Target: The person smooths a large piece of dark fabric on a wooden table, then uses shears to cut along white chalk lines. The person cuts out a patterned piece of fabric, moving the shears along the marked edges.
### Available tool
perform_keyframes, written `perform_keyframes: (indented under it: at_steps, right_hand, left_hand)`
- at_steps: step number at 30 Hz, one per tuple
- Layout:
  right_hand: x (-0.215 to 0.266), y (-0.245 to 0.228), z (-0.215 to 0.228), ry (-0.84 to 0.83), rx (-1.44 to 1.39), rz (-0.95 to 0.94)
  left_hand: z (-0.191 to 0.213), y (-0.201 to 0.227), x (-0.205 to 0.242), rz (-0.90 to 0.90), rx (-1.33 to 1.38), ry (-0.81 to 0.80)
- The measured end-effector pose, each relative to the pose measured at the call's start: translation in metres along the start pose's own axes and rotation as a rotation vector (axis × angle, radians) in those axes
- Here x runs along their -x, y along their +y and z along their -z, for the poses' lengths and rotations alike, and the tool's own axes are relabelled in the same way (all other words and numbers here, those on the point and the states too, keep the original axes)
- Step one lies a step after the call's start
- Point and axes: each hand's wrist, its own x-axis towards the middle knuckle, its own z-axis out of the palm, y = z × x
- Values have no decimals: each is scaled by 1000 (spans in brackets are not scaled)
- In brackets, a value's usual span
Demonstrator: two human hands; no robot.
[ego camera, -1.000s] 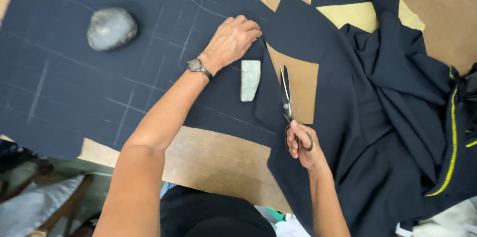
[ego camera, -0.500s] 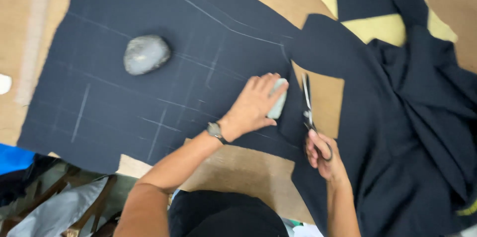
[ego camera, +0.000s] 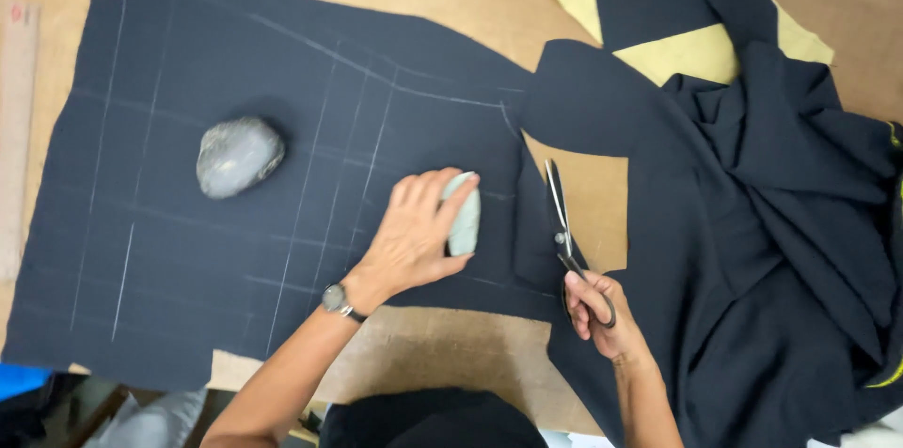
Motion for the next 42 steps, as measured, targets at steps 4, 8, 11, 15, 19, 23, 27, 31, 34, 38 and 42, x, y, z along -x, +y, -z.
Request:
perform_keyframes:
  at_steps: [4,8,11,15,19,23,27,31,34,38,42]
  right_hand:
    - [6,-20,-7,-61,53,-89]
    - [5,-27,-8,-83,63,-97]
    - [0,-28,-6,-96,48,-100]
    - [-4,-33,-10,-105,74,-123]
    - [-10,-41,-14,-135,44,-115]
    - [-19,-33,-15,-234,-160,-138]
    - [-27,-26,-27,-288,-355,-223]
    - [-28,-25,-54,-258,-334,-177]
    - [-30,-22,-80,-160,-298,-126]
    - [-27,-34,-129,48,-149,-38]
    - [-33,-33,-154,175,-91,-46]
  left_hand:
    - [16,-5,5,-12,-75,18]
    - [31,-5,-5,-56,-227,-42]
    - [44,-9,-33,-74,108,80]
    - [22,-39,-91,-148,121,198]
    - [-10,-68,-132,-220,155,191]
    - [-30,-83,-145,-262,179,181]
    - [-28,-85,-146,-239,249,198]
    - [-29,-85,-145,-224,242,220]
    - [-28,-85,-145,-228,242,234]
    - [-26,-84,-144,-227,247,243]
    - [-25,-85,-144,-232,248,242]
